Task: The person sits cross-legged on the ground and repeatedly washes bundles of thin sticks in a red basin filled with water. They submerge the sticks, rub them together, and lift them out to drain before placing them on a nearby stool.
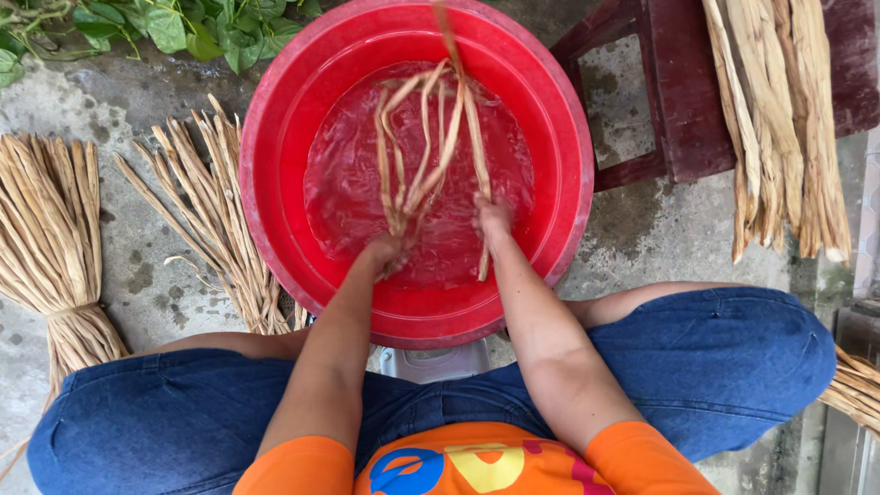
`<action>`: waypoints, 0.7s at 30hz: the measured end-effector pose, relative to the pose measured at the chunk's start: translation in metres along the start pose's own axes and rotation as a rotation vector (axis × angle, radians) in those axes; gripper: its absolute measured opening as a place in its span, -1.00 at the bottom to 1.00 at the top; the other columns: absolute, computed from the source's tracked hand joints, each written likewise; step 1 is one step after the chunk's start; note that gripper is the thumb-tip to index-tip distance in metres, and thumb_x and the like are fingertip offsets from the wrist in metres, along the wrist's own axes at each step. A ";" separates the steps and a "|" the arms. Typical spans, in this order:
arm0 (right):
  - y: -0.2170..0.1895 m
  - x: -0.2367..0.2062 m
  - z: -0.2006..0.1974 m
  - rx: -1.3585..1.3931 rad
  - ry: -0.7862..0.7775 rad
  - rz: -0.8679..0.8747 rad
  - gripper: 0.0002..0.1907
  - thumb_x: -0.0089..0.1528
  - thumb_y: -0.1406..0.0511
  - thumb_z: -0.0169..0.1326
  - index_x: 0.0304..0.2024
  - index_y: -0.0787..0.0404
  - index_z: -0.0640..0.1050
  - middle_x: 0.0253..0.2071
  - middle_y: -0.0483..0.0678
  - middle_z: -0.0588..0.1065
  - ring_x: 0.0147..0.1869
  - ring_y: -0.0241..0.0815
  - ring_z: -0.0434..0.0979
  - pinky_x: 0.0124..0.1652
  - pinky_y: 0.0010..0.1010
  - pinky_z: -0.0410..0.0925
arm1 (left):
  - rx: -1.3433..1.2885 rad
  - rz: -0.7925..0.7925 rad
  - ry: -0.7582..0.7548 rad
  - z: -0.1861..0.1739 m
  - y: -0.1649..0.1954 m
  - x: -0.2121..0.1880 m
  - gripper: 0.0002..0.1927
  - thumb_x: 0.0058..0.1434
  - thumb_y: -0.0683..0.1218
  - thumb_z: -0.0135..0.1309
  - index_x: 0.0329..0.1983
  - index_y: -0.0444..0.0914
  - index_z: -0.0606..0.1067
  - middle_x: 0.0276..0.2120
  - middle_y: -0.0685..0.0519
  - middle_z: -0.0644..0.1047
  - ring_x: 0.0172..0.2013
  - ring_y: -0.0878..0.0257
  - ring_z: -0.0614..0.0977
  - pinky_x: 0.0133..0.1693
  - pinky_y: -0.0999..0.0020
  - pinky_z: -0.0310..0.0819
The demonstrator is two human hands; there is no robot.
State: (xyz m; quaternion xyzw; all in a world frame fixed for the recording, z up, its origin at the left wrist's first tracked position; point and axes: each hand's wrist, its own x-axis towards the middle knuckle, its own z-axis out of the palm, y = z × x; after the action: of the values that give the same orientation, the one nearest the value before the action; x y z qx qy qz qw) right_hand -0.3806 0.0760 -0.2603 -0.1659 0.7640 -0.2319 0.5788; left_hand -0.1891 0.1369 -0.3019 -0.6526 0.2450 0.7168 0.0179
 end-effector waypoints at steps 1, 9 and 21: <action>-0.003 -0.002 0.004 -0.005 -0.072 -0.002 -0.81 0.38 0.19 0.07 -0.20 0.18 0.51 -0.52 -0.17 0.45 -0.64 -0.40 0.30 -0.67 -0.50 0.14 | -0.419 0.059 -0.019 -0.002 0.008 -0.008 -0.71 0.41 0.10 0.00 -0.14 -0.17 0.58 -0.40 0.08 0.62 -0.60 0.36 0.47 -0.58 0.41 0.34; -0.070 -0.033 -0.009 0.085 -0.156 -0.321 -0.82 0.34 0.22 0.06 -0.15 0.15 0.62 -0.48 -0.14 0.56 -0.70 -0.46 0.21 -0.71 -0.60 0.06 | -0.602 0.553 0.002 0.002 0.120 -0.057 -0.64 0.32 0.18 0.10 -0.26 -0.20 0.57 -0.52 0.15 0.51 -0.54 0.36 0.50 -0.47 0.42 0.46; -0.088 -0.067 -0.044 -0.237 -0.394 -0.859 -0.69 0.22 0.38 0.24 0.03 0.28 0.59 -0.16 -0.03 0.64 -0.13 -0.31 0.63 -0.10 -0.46 0.49 | -0.875 0.943 -0.438 0.052 0.145 -0.085 -0.29 0.31 0.36 -0.03 0.47 0.03 0.27 0.36 -0.03 0.32 0.35 0.03 0.32 0.36 -0.07 0.21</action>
State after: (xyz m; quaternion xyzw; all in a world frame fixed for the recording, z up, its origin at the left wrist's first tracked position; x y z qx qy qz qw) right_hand -0.4061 0.0444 -0.1487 -0.5717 0.5236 -0.3253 0.5415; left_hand -0.2751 0.0537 -0.1723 -0.2627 0.1816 0.7966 -0.5132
